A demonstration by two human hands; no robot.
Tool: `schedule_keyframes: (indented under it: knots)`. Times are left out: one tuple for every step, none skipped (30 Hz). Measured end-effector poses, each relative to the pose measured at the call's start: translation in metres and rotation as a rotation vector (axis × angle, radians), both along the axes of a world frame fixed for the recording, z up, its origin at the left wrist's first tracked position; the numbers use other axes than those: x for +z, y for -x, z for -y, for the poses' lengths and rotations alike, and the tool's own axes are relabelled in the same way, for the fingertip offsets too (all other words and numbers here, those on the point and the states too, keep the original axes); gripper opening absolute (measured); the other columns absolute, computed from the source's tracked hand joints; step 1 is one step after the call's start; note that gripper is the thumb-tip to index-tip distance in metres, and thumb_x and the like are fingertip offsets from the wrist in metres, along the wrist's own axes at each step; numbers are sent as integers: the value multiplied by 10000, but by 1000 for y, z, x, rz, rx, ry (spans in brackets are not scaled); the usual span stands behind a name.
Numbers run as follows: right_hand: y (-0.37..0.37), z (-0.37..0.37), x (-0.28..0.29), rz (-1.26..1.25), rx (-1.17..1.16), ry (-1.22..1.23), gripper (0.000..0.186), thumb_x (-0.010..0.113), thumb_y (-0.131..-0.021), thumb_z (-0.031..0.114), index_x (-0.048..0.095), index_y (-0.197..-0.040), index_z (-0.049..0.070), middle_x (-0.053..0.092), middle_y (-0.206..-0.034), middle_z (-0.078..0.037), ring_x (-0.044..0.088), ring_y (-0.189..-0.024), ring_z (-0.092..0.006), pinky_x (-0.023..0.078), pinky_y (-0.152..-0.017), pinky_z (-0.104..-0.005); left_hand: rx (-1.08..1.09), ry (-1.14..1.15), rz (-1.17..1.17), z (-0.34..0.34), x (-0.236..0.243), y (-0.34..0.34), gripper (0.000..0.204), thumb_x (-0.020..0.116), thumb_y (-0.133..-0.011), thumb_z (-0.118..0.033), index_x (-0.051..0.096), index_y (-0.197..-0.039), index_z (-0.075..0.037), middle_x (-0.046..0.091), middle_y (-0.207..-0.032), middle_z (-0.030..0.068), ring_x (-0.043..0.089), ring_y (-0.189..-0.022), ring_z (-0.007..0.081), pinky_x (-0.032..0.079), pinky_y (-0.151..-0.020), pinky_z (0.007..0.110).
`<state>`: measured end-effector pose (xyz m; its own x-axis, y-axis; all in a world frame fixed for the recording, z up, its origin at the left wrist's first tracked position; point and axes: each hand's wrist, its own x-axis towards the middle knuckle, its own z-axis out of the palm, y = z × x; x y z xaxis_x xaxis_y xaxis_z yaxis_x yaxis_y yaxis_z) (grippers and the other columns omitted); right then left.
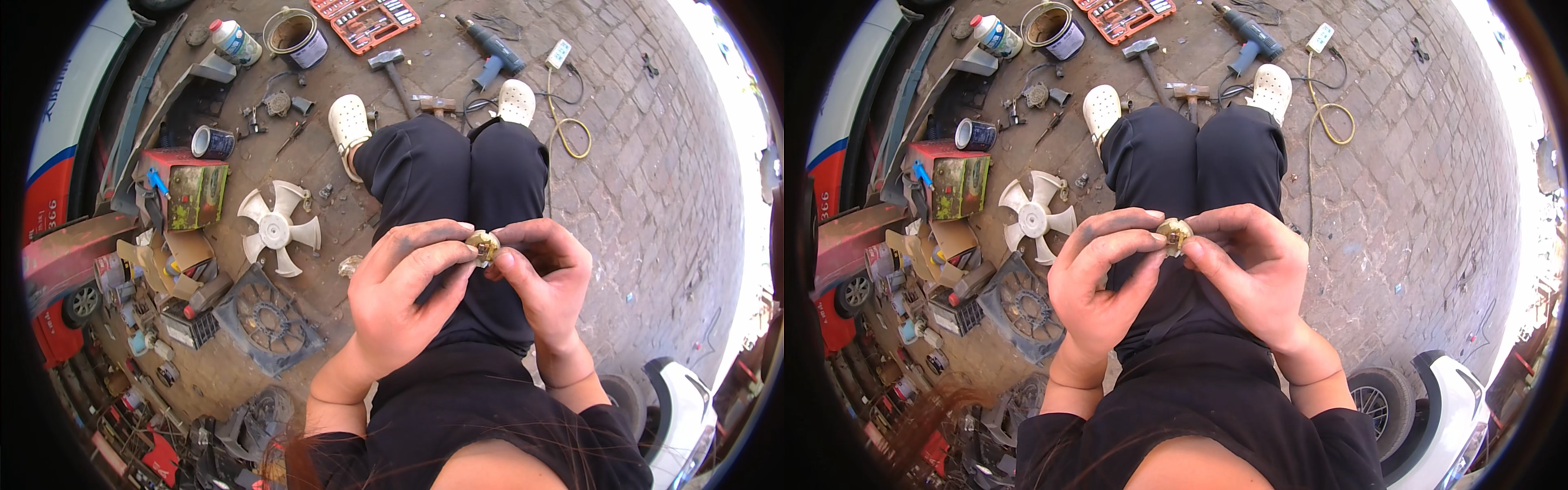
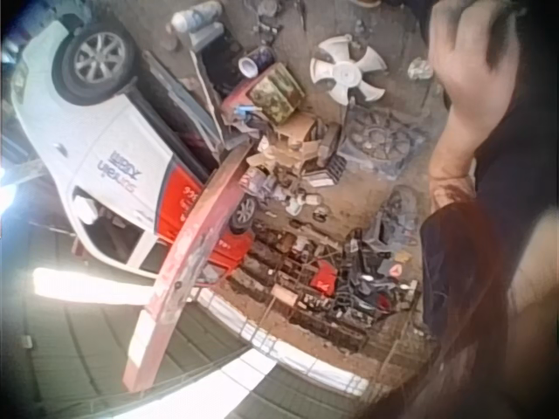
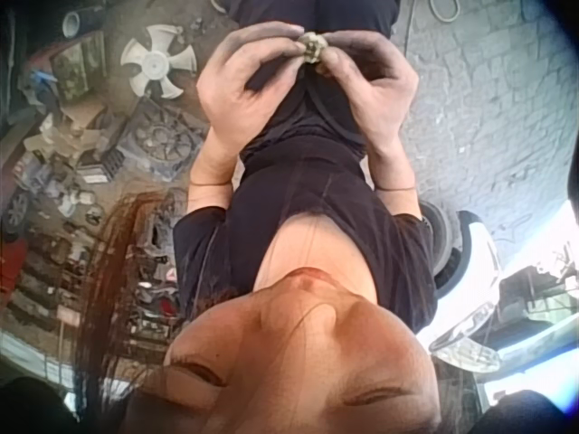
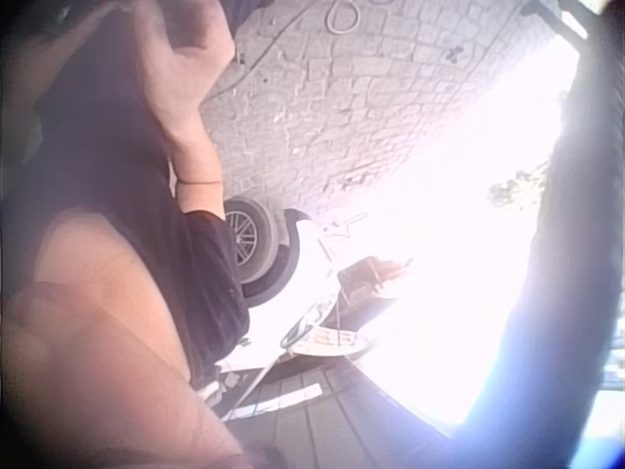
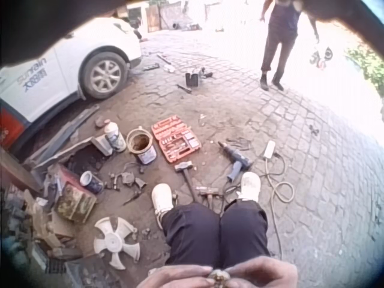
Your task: The person sits on a low stool and works on a small cylindrical mechanical part, likely a lock cylinder. They use a screwdriver to pry and adjust internal components, then use a hammer to tap the part while holding it against their shoe. The person repeatedly inspects the part and uses different tools to manipulate it.
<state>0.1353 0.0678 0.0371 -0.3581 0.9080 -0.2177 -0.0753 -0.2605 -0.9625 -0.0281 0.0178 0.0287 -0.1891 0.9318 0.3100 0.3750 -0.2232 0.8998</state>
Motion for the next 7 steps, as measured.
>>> schedule_keyframes:
  knots:
    - [-1, -1, -1, -31, 16, 36, 176, 675, -863, 17, 612, -1003, -71, 676, -913, -125, 649, -769, -130, 536, -687, -250, -19, 25, 76, 0, 1, 0, 248, 730, -723, 64, 655, -949, -5, 664, -1011, 141, 666, -893, 249, 547, -748, 312]
    - [-3, -2, -2, -62, 32, 73, 172, 667, -871, 26, 611, -1003, -70, 675, -908, -125, 647, -761, -130, 533, -678, -249, -39, 51, 153, 1, 2, 0, 254, 726, -728, 66, 651, -960, -5, 663, -1021, 143, 667, -901, 245, 548, -755, 307]
    - [-4, -2, -3, -95, 45, 109, 169, 660, -880, 35, 610, -1003, -69, 675, -904, -124, 645, -753, -130, 531, -669, -247, -39, 73, 237, 1, 2, -2, 269, 722, -734, 65, 644, -982, -5, 660, -1037, 145, 667, -909, 244, 549, -762, 304]
    - [-4, -3, -5, -122, 59, 145, 168, 651, -889, 45, 609, -1006, -66, 674, -905, -125, 644, -750, -131, 528, -665, -247, -39, 95, 321, 2, 1, -5, 285, 719, -740, 65, 638, -1004, -5, 656, -1053, 147, 668, -917, 242, 551, -770, 302]
    - [-5, -4, -8, -150, 73, 180, 167, 642, -898, 56, 608, -1009, -64, 674, -906, -125, 643, -746, -131, 525, -661, -246, -39, 117, 405, 3, -1, -7, 301, 715, -745, 65, 631, -1025, -5, 653, -1069, 150, 669, -924, 241, 552, -777, 299]
    - [-5, -4, -9, -179, 87, 215, 168, 633, -906, 66, 606, -1012, -62, 674, -907, -125, 642, -742, -131, 523, -656, -245, -50, 110, 390, 5, -4, -7, 316, 717, -747, 62, 625, -1042, -6, 647, -1087, 153, 670, -923, 250, 554, -782, 303]
    - [-6, -5, -9, -170, 98, 215, 176, 633, -907, 72, 605, -1020, -59, 676, -918, -130, 645, -748, -136, 524, -679, -242, -62, 103, 374, 6, -9, -6, 332, 719, -749, 60, 620, -1059, -7, 642, -1105, 156, 670, -922, 260, 555, -786, 306]
